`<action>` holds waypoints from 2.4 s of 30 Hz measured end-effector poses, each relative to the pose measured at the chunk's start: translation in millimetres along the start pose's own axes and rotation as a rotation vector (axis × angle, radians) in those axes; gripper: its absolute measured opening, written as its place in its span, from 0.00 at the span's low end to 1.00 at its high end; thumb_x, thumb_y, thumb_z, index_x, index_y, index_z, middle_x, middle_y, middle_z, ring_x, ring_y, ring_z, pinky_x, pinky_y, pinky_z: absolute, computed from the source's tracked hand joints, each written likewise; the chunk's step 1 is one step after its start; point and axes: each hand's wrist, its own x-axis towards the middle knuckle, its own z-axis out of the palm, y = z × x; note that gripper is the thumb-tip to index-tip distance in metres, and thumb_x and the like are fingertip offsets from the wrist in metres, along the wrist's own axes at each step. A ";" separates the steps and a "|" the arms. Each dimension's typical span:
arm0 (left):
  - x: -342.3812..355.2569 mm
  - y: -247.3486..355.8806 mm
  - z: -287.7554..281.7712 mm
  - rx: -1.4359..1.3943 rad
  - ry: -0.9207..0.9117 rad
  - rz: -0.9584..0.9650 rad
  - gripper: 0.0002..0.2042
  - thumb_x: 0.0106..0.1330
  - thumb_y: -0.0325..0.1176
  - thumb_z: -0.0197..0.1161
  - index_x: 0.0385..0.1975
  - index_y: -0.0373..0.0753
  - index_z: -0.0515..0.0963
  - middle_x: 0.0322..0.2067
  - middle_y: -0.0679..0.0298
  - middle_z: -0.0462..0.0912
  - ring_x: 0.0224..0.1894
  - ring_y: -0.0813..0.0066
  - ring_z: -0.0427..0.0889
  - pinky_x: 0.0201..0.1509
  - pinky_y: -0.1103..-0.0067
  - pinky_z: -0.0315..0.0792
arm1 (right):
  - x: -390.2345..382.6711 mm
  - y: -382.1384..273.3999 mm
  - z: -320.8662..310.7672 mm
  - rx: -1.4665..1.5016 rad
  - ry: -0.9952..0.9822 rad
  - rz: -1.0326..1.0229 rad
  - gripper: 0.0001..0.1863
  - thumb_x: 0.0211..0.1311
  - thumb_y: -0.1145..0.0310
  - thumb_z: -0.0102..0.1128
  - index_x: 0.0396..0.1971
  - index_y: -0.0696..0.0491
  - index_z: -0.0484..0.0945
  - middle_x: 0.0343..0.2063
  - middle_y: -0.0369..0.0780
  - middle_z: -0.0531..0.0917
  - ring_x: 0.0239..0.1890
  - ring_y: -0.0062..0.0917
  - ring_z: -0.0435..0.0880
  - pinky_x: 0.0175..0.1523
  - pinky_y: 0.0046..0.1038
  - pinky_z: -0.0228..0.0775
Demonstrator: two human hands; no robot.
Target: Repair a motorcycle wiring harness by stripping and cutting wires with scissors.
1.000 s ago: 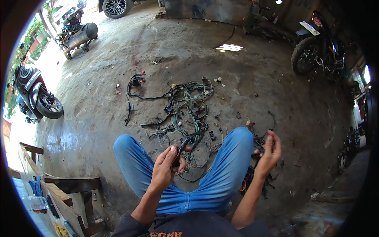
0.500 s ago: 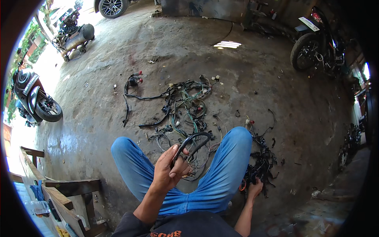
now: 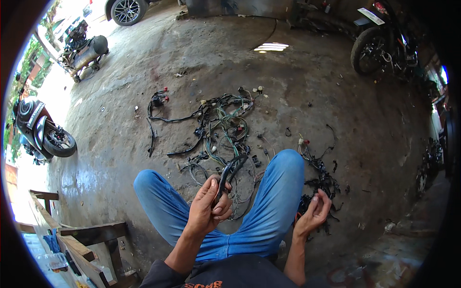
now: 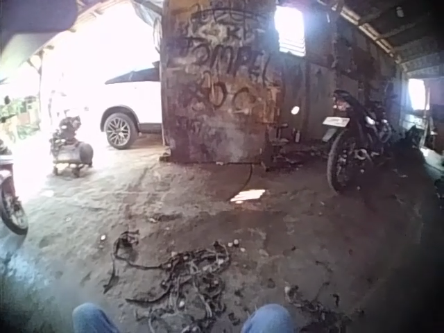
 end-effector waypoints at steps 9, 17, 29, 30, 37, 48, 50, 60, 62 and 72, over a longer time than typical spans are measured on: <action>-16.8 -19.3 -7.4 0.097 0.035 0.072 0.15 0.82 0.40 0.43 0.51 0.36 0.72 0.35 0.64 0.76 0.32 0.79 0.72 0.40 0.77 0.70 | -32.5 -107.8 82.0 0.746 -0.959 0.452 0.17 0.71 0.74 0.60 0.56 0.62 0.78 0.42 0.38 0.84 0.44 0.18 0.83 0.50 0.20 0.75; -30.3 -11.5 -24.7 1.025 0.318 0.193 0.11 0.77 0.34 0.56 0.47 0.32 0.78 0.37 0.64 0.84 0.40 0.75 0.83 0.45 0.80 0.75 | -53.4 -94.4 99.2 0.807 -1.043 0.768 0.23 0.67 0.77 0.64 0.61 0.60 0.75 0.44 0.34 0.83 0.46 0.15 0.81 0.54 0.18 0.74; -24.5 34.7 -20.5 1.494 0.274 0.007 0.14 0.71 0.36 0.62 0.37 0.26 0.81 0.25 0.47 0.85 0.28 0.65 0.87 0.35 0.73 0.77 | -75.2 -60.6 112.1 0.564 -1.235 0.338 0.22 0.63 0.80 0.63 0.58 0.60 0.77 0.52 0.40 0.77 0.52 0.24 0.80 0.56 0.25 0.75; -24.1 33.4 -28.3 1.489 0.254 -0.008 0.15 0.71 0.36 0.61 0.36 0.25 0.81 0.25 0.46 0.84 0.27 0.62 0.87 0.34 0.71 0.76 | -77.1 -59.2 112.8 0.556 -1.272 0.301 0.23 0.63 0.81 0.63 0.59 0.60 0.77 0.52 0.40 0.77 0.53 0.24 0.80 0.56 0.25 0.75; -23.2 41.2 -30.0 1.583 0.188 -0.120 0.16 0.68 0.35 0.59 0.38 0.23 0.81 0.25 0.44 0.85 0.27 0.54 0.87 0.33 0.66 0.77 | -77.0 -64.1 114.1 0.410 -1.318 0.124 0.26 0.61 0.84 0.60 0.61 0.59 0.75 0.52 0.42 0.77 0.52 0.27 0.82 0.54 0.27 0.79; 1.1 27.6 -48.6 1.520 0.213 -0.084 0.14 0.67 0.33 0.59 0.36 0.23 0.81 0.25 0.52 0.86 0.28 0.71 0.86 0.37 0.73 0.79 | -68.7 -62.8 111.6 0.330 -1.223 0.135 0.27 0.63 0.82 0.61 0.63 0.55 0.75 0.51 0.41 0.79 0.49 0.26 0.83 0.53 0.28 0.77; 3.8 24.1 -49.1 1.415 0.202 -0.108 0.13 0.68 0.31 0.59 0.39 0.23 0.81 0.28 0.55 0.87 0.31 0.76 0.86 0.40 0.75 0.80 | -60.4 -62.1 109.3 0.361 -1.219 0.162 0.27 0.63 0.82 0.60 0.63 0.56 0.74 0.51 0.40 0.79 0.49 0.26 0.82 0.54 0.27 0.77; 10.3 4.9 -61.7 0.742 0.045 -0.081 0.18 0.65 0.24 0.60 0.55 0.33 0.75 0.44 0.63 0.84 0.46 0.75 0.83 0.50 0.75 0.80 | -50.6 -66.4 102.6 0.510 -1.167 0.236 0.22 0.70 0.74 0.60 0.63 0.57 0.75 0.52 0.40 0.79 0.51 0.24 0.81 0.55 0.26 0.75; 10.3 3.2 -60.7 0.748 0.032 -0.027 0.18 0.64 0.23 0.60 0.55 0.33 0.75 0.44 0.63 0.83 0.47 0.76 0.82 0.52 0.75 0.79 | -51.9 -70.1 102.8 0.492 -1.163 0.209 0.21 0.71 0.71 0.60 0.62 0.58 0.75 0.52 0.40 0.79 0.51 0.24 0.81 0.55 0.26 0.75; 11.3 14.2 -70.6 0.936 -0.006 -0.065 0.17 0.66 0.24 0.57 0.55 0.31 0.74 0.45 0.64 0.81 0.45 0.77 0.81 0.52 0.75 0.77 | -53.7 -69.2 103.6 0.421 -1.172 0.221 0.24 0.70 0.67 0.63 0.62 0.61 0.74 0.49 0.38 0.78 0.50 0.22 0.81 0.55 0.24 0.76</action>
